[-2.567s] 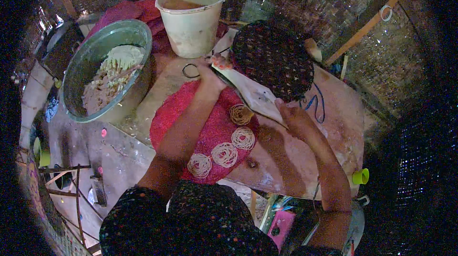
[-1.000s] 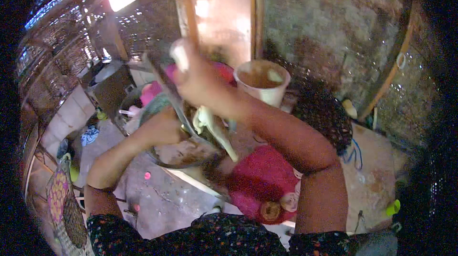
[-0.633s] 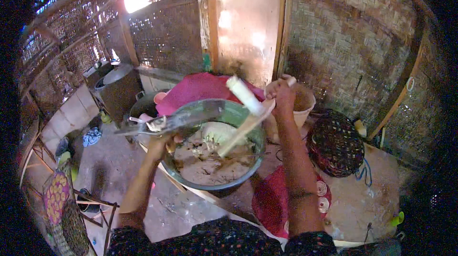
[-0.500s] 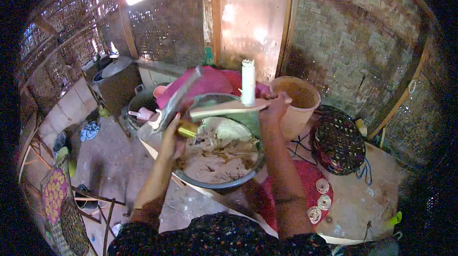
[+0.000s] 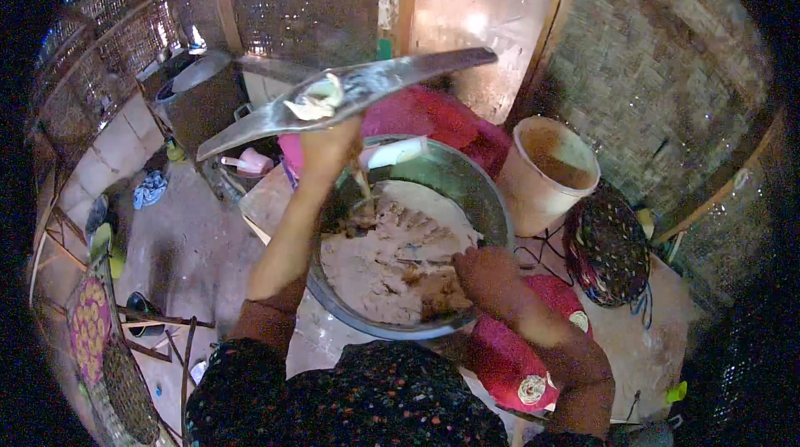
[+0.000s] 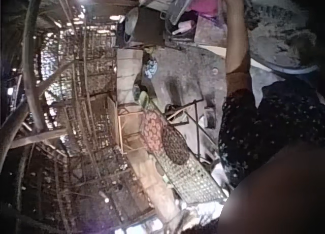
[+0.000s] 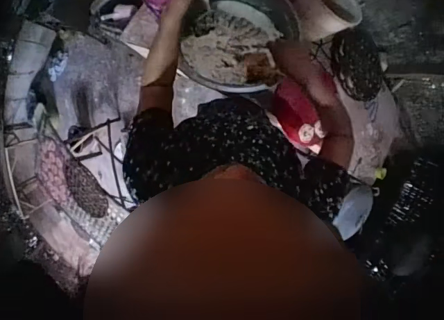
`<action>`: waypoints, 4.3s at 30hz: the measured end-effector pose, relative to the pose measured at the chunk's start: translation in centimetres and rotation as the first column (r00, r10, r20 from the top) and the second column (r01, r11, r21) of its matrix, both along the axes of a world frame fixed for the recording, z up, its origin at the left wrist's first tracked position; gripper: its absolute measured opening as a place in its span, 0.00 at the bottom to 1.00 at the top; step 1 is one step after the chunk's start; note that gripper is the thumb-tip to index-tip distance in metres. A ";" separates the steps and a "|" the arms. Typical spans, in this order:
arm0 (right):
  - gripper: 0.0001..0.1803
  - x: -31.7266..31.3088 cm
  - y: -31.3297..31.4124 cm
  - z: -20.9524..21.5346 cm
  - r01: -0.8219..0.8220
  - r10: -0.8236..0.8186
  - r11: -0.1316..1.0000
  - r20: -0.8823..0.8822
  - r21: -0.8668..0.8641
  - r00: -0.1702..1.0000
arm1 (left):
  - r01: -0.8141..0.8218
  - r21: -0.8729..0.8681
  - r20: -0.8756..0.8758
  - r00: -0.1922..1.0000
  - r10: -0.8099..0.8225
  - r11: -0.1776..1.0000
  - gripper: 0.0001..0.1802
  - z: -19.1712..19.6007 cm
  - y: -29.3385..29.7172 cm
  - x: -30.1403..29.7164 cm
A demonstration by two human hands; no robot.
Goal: The person uses a manual press to extrude dough into spiral coils onto pink mesh discs, periodically refilling the press from a large tub.
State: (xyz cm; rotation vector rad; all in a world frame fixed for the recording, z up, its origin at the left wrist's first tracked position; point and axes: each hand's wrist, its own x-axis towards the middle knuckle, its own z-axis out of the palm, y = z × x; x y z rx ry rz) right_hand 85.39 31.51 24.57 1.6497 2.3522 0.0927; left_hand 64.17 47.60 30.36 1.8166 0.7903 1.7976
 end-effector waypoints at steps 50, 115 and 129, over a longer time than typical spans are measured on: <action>0.25 -1.0 -3.1 11.0 -0.163 -0.107 0.680 0.317 0.715 0.942 | 0.386 0.400 -0.769 0.635 0.075 0.831 0.33 1.2 1.3 6.0; 0.14 2.0 0.6 2.6 0.180 0.126 0.957 -0.881 0.229 0.455 | -0.065 0.200 -0.456 0.877 0.151 0.978 0.19 5.7 1.1 -1.1; 0.38 -4.0 2.1 -0.1 -0.505 -0.690 0.713 -0.359 -0.487 -0.628 | 0.938 0.329 0.696 -0.162 -0.699 0.111 0.07 7.4 -3.0 1.0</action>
